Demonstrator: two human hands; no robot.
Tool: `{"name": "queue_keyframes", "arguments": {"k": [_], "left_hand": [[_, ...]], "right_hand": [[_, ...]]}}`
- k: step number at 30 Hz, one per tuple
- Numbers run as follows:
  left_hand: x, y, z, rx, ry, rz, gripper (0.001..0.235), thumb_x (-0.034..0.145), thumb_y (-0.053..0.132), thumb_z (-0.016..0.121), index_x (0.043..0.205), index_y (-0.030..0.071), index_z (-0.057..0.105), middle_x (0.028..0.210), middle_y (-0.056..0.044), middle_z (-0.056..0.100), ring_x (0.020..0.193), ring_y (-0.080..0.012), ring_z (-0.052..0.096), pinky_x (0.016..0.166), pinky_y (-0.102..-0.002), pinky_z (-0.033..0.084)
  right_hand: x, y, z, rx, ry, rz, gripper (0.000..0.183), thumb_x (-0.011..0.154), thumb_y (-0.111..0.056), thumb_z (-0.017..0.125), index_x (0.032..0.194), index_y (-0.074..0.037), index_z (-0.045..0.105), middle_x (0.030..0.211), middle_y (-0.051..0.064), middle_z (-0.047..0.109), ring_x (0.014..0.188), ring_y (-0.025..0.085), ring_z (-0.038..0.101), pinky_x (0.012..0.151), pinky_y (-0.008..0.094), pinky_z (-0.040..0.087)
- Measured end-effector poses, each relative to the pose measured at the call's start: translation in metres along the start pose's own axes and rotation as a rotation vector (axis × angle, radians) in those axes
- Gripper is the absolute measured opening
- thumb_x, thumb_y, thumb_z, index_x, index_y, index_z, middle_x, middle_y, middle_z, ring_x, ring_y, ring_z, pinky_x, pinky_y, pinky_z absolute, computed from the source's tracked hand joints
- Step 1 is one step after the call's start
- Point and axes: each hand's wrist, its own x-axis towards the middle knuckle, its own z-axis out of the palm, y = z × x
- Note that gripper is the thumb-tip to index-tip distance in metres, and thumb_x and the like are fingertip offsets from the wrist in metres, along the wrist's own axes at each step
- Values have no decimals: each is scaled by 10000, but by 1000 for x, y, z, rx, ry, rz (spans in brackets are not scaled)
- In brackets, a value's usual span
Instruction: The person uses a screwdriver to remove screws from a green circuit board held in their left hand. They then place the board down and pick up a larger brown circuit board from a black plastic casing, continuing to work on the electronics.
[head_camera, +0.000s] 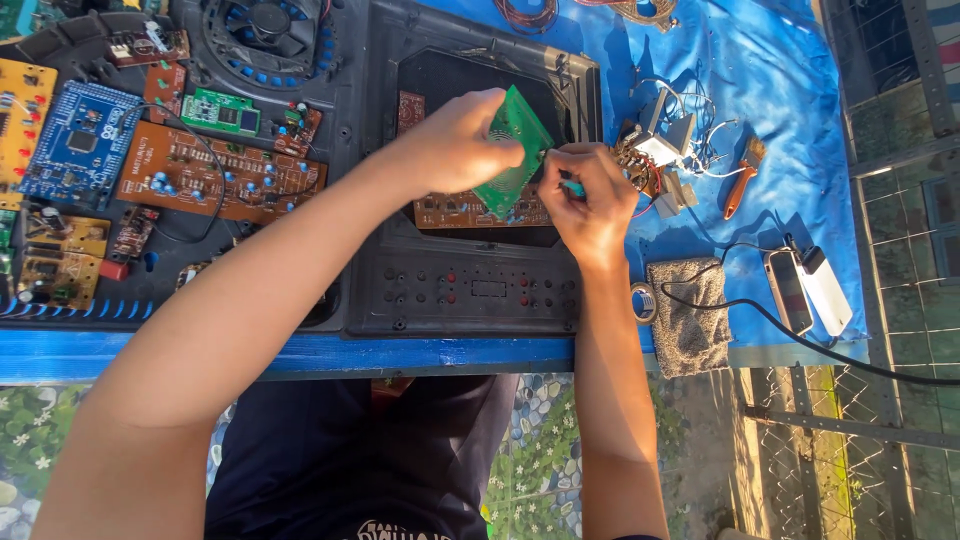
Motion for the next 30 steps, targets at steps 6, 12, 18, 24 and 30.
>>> {"name": "queue_keyframes", "arguments": {"k": [6, 12, 18, 24, 30], "left_hand": [[-16, 11, -45, 2, -112, -317, 866, 926, 292, 612, 1658, 86, 200, 1740, -92, 234, 1555, -300, 300, 1174, -480, 344], [-5, -5, -41, -78, -11, -221, 879, 977, 315, 574, 1675, 106, 82, 1768, -89, 57, 1610, -306, 131, 1229, -499, 254], [9, -33, -19, 53, 125, 52, 522, 997, 180, 539, 1439, -49, 385, 582, -25, 406, 458, -130, 308, 454, -382, 201], [40, -67, 13, 327, 281, 87, 390, 900, 337, 632, 1164, 124, 441, 953, -279, 646, 940, -593, 681, 787, -630, 574], [19, -52, 3, 276, 233, 196, 563, 1020, 159, 534, 1501, -83, 366, 507, -21, 461, 384, -157, 377, 397, -353, 283]], "right_hand": [[20, -12, -26, 76, -129, -23, 140, 929, 192, 666, 969, 58, 665, 973, 190, 648, 824, 271, 632, 677, 342, 496], [24, -36, -28, 85, -185, 234, 32, 998, 27, 754, 1006, -1, 744, 989, 114, 760, 833, 175, 717, 665, 277, 532], [40, -87, -14, 310, -244, 441, 36, 1010, -85, 740, 1039, -86, 719, 661, -19, 475, 677, 97, 533, 782, 314, 547], [109, -96, 23, 426, -241, 70, 101, 969, 33, 734, 963, -59, 774, 735, 142, 721, 478, 214, 575, 463, 282, 481], [179, 72, 74, 17, -57, 100, 234, 1033, -288, 811, 943, -98, 707, 545, 8, 384, 514, 102, 223, 479, 374, 128]]}}
